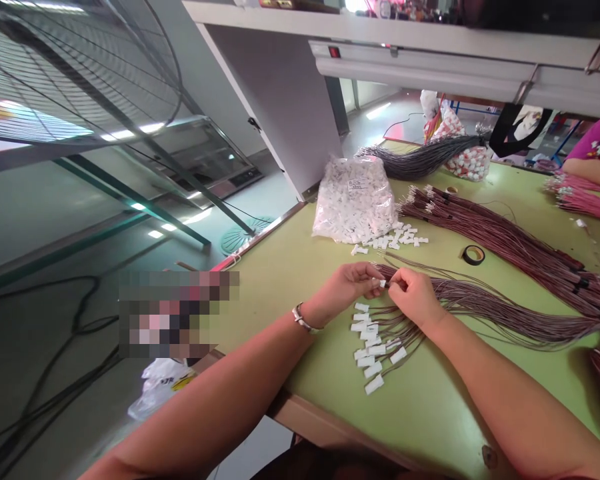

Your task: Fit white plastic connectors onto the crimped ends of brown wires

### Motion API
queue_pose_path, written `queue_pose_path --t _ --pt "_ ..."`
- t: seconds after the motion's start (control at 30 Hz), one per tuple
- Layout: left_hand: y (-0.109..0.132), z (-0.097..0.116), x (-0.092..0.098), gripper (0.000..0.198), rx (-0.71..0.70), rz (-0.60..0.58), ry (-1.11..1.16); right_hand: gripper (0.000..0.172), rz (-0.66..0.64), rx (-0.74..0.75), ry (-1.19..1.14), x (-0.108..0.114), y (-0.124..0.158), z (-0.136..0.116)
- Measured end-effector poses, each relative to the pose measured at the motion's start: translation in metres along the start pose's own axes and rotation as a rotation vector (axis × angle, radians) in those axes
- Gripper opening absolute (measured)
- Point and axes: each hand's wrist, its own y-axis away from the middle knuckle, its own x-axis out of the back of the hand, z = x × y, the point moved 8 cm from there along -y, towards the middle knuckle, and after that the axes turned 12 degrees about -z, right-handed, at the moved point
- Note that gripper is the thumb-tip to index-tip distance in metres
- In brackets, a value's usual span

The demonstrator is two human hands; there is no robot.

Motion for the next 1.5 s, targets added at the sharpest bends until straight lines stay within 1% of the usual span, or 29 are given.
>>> queue_pose_path --t 0.03,0.07,0.1,0.17,0.23,0.27,0.3,0.33,0.37,0.4,0.43,0.47,0.5,0.53,0.57,0.6,0.67,0.7,0.77,0.83,0.93,1.0,1.07,1.1,1.17,1.23,1.33,1.43,1.5 --pt "0.002 0.002 -0.004 0.017 0.021 -0.072 -0.059 0.013 -0.026 0.001 -0.02 0.002 -0.001 0.002" --pt "0.005 0.005 -0.012 0.015 0.043 -0.169 -0.137 0.015 -0.043 -0.007 -0.039 0.005 -0.002 0.004" --pt "0.009 0.007 -0.022 0.013 0.059 -0.284 -0.228 0.017 -0.043 -0.027 -0.056 0.008 -0.003 0.007" --pt "0.021 0.015 -0.047 0.012 0.045 -0.524 -0.389 0.017 -0.012 -0.049 -0.028 0.014 -0.006 0.01" --pt "0.034 0.023 -0.068 0.016 0.01 -0.735 -0.4 0.014 -0.004 0.012 0.105 0.012 -0.01 0.002" --pt "0.04 0.027 -0.075 0.017 0.001 -0.822 -0.366 0.013 -0.024 0.066 0.198 0.006 -0.012 -0.004" --pt "0.045 0.029 -0.078 0.017 -0.005 -0.882 -0.331 0.011 -0.052 0.117 0.295 -0.002 -0.013 -0.01" --pt "0.046 0.031 -0.076 0.016 -0.006 -0.91 -0.312 0.01 -0.084 0.154 0.387 -0.011 -0.013 -0.015" --pt "0.044 0.031 -0.069 0.013 -0.002 -0.891 -0.317 0.008 -0.114 0.175 0.466 -0.019 -0.013 -0.018" --pt "0.038 0.031 -0.055 0.01 0.0 -0.802 -0.352 0.008 -0.133 0.184 0.528 -0.025 -0.012 -0.02" --pt "0.029 0.029 -0.036 0.008 0.006 -0.657 -0.413 0.009 -0.141 0.191 0.569 -0.028 -0.011 -0.021" --pt "0.018 0.028 -0.007 0.01 0.026 -0.405 -0.482 0.01 -0.131 0.205 0.593 -0.029 -0.008 -0.023" --pt "0.012 0.032 0.028 0.015 0.031 -0.053 -0.561 0.011 -0.108 0.225 0.607 -0.029 -0.005 -0.027" --pt "0.013 0.036 0.059 0.019 0.037 0.288 -0.643 0.013 -0.083 0.249 0.62 -0.027 -0.002 -0.031" --pt "0.014 0.038 0.076 0.022 0.042 0.49 -0.735 0.013 -0.066 0.271 0.638 -0.026 0.001 -0.035" --pt "0.009 0.036 0.08 0.023 0.055 0.539 -0.833 0.013 -0.068 0.284 0.663 -0.027 0.004 -0.037" --pt "-0.004 0.027 0.081 0.022 0.124 0.553 -0.962 0.009 -0.124 0.278 0.715 -0.032 0.008 -0.039" --pt "-0.01 0.023 0.079 0.02 0.153 0.535 -1.007 0.006 -0.167 0.261 0.734 -0.036 0.008 -0.038" --pt "-0.017 0.017 0.075 0.016 0.182 0.512 -1.044 0.004 -0.223 0.217 0.76 -0.041 0.008 -0.034" --pt "-0.016 0.017 0.075 0.013 0.166 0.497 -1.023 0.01 -0.241 0.195 0.773 -0.043 0.007 -0.031" --pt "-0.005 0.02 0.084 0.007 0.141 0.503 -0.852 0.014 -0.233 0.209 0.667 -0.04 0.003 -0.029" --pt "0.006 0.021 0.093 0.008 0.141 0.522 -0.624 0.011 -0.165 0.18 0.476 -0.029 -0.001 -0.024" --pt "0.016 0.023 0.094 0.013 0.098 0.519 -0.363 0.01 -0.064 0.105 0.261 -0.016 -0.004 -0.014" --pt "0.018 0.025 0.09 0.017 0.06 0.491 -0.242 0.01 -0.022 0.064 0.168 -0.011 -0.004 -0.007" --pt "0.018 0.028 0.075 0.027 0.001 0.385 -0.048 0.012 0.024 0.0 0.008 -0.007 -0.005 0.004" --pt "0.016 0.028 0.055 0.032 0.002 0.268 0.056 0.015 0.039 -0.039 -0.132 -0.007 -0.004 0.012" --pt "0.012 0.021 0.035 0.025 0.041 0.187 0.072 0.017 0.057 -0.07 -0.267 -0.006 -0.005 0.017" --pt "0.008 0.014 0.027 0.017 0.065 0.156 0.087 0.015 0.078 -0.057 -0.264 -0.002 -0.006 0.013" --pt "0.006 0.011 0.025 0.016 0.07 0.127 0.118 0.015 0.067 -0.035 -0.266 -0.002 -0.007 0.009"
